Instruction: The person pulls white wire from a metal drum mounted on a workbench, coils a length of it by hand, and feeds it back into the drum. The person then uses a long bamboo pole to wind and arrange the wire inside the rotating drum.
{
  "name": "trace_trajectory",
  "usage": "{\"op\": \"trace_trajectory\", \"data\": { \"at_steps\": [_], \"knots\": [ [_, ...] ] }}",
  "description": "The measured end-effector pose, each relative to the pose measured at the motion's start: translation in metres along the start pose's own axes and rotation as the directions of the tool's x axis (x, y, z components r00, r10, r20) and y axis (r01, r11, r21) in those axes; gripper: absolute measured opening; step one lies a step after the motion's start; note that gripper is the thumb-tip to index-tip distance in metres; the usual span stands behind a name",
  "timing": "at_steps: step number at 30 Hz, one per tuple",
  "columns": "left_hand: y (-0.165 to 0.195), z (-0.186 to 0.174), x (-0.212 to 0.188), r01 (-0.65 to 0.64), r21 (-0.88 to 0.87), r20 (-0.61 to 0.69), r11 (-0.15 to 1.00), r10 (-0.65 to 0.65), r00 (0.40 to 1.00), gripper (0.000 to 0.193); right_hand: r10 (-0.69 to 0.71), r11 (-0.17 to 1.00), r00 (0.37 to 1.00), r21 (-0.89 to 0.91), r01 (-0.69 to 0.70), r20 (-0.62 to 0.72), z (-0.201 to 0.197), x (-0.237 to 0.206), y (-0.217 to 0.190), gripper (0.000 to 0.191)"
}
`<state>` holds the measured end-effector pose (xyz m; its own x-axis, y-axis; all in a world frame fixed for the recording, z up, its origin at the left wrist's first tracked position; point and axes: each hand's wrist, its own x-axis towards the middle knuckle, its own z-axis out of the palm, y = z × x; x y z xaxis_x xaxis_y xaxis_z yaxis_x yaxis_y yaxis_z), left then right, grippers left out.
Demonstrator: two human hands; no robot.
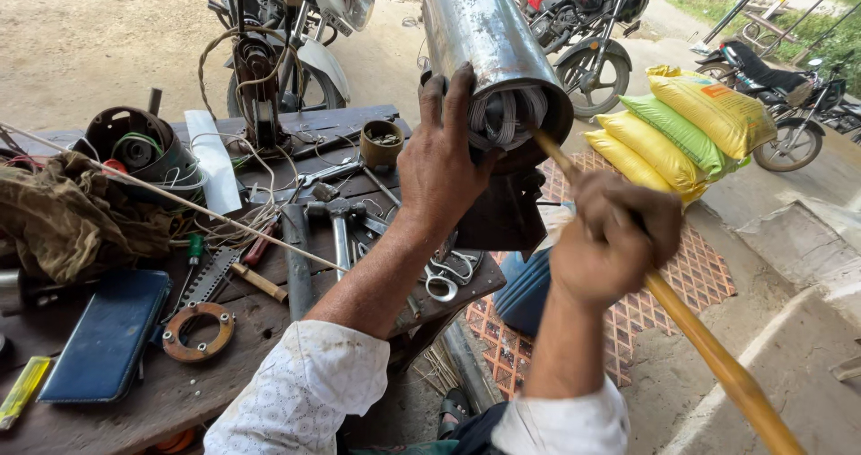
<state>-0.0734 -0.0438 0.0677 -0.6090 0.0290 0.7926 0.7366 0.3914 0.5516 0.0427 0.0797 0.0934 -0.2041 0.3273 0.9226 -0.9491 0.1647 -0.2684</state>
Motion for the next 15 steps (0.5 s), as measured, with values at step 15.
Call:
{"op": "trace_trajectory", "data": {
  "at_steps": [15],
  "knots": [
    [-0.003,0.003,0.0,-0.017,-0.004,-0.052,1.0,0.017,0.999,0.112,0.103,0.986,0.994,-0.132,-0.107,-0.036,0.023,0.016,0.091,0.018]
  ]
}}
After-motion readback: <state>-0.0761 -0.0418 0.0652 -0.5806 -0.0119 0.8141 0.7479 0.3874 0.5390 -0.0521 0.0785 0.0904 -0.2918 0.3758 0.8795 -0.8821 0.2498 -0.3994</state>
